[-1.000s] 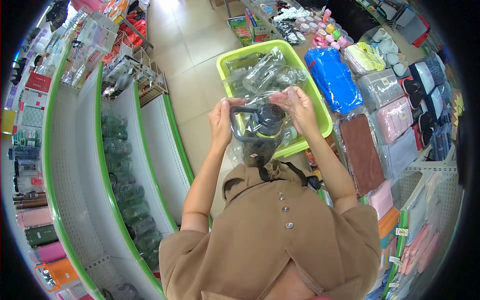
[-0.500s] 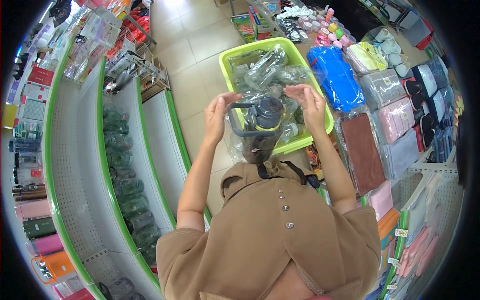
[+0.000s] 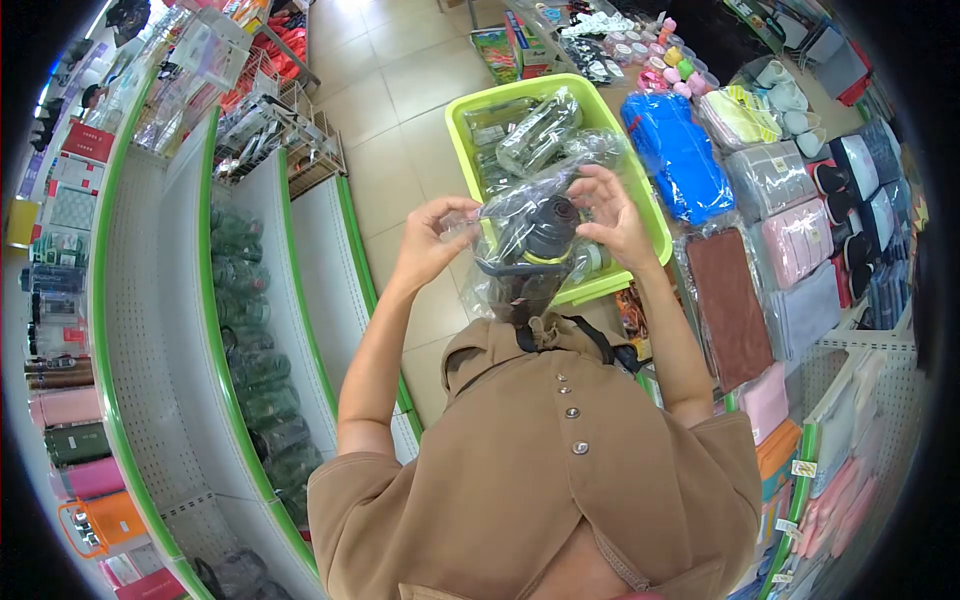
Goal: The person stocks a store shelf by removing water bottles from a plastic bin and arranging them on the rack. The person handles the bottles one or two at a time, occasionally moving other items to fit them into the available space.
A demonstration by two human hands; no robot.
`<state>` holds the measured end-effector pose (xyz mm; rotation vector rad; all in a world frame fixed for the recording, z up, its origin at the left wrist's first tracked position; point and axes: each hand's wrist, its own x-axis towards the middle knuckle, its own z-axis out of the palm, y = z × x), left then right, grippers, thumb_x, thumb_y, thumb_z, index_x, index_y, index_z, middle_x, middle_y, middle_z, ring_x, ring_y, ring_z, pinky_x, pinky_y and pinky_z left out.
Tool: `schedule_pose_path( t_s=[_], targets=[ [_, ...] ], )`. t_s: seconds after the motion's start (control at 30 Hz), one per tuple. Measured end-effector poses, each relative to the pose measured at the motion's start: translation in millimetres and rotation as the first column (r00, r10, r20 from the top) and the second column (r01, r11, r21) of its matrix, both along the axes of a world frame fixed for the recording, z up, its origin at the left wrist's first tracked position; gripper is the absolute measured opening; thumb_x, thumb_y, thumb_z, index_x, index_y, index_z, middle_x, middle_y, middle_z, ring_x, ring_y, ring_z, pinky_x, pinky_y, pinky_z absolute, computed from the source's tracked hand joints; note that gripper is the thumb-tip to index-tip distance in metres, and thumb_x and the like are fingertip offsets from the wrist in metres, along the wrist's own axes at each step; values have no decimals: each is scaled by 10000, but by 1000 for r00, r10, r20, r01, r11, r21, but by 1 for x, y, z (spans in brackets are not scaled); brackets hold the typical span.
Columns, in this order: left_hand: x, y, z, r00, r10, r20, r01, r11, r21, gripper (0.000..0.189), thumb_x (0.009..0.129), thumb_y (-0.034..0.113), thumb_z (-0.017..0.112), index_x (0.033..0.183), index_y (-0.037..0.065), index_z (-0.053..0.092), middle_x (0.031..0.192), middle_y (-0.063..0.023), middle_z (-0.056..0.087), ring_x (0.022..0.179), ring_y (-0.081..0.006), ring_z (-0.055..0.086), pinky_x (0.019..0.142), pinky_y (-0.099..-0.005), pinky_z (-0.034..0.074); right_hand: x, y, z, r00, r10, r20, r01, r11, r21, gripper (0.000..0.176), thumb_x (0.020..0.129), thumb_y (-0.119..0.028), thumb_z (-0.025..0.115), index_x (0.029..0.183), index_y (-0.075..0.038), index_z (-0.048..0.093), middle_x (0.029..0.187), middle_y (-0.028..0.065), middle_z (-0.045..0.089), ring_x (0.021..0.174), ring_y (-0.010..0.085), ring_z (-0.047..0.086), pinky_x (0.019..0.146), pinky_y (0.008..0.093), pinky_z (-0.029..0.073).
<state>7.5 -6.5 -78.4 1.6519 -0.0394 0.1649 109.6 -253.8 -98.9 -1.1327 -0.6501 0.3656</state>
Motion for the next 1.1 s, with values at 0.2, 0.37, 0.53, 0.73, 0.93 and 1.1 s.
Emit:
schedule_pose_path(
  t_s=[0.2, 0.37, 0.53, 0.73, 0.93, 1.1],
  targets=[
    [5, 15, 1, 989, -113, 97, 99, 985, 142, 218, 714, -13, 615, 928, 26, 608, 911, -47, 583, 846, -136, 541, 752, -260, 433, 6, -1, 0, 988, 55, 142, -34, 988, -148, 317, 660, 3, 688, 957, -1, 578, 985, 40, 488, 918, 135, 488, 823, 275, 406],
    [-1, 2, 30, 972, -136, 192, 100, 978, 185, 322, 658, -6, 665, 970, 53, 610, 913, -49, 582, 837, -155, 539, 745, -284, 431, 6, -2, -2, 990, 56, 126, -37, 987, -154, 180, 686, 68, 643, 837, -25, 608, 941, 30, 476, 847, 107, 488, 739, 220, 425],
    [-1, -2, 32, 979, -126, 160, 42, 892, 449, 398, 595, -37, 680, 969, 88, 630, 861, -51, 570, 798, -169, 534, 724, -287, 427, 6, -1, -5, 992, 51, 114, -39, 993, -107, 120, 698, 73, 630, 745, -35, 608, 912, 26, 472, 802, 92, 484, 695, 211, 433],
    [3, 14, 5, 979, -132, 158, 69, 933, 353, 281, 609, -103, 612, 809, 81, 682, 720, -21, 459, 694, -134, 459, 664, -238, 396, 7, 1, -9, 989, 56, 138, -54, 998, -16, 146, 715, 84, 600, 647, -46, 600, 910, 54, 499, 824, 100, 507, 696, 210, 441],
    [6, 23, -7, 946, -226, 231, 230, 973, 8, 264, 630, -170, 479, 631, 43, 635, 713, -5, 354, 708, -132, 415, 669, -246, 378, 10, 0, -15, 990, 70, 126, -64, 997, -47, 171, 704, 97, 580, 615, -48, 589, 946, 77, 514, 877, 129, 514, 735, 231, 441],
    [1, 26, -15, 969, -157, 192, 150, 987, 52, 223, 578, -176, 461, 565, 23, 560, 773, -20, 360, 756, -141, 437, 703, -251, 379, 10, -2, -13, 984, 38, 175, -19, 994, -106, 173, 730, 73, 553, 613, -49, 591, 1010, 92, 524, 909, 139, 515, 774, 255, 425]
  ],
)
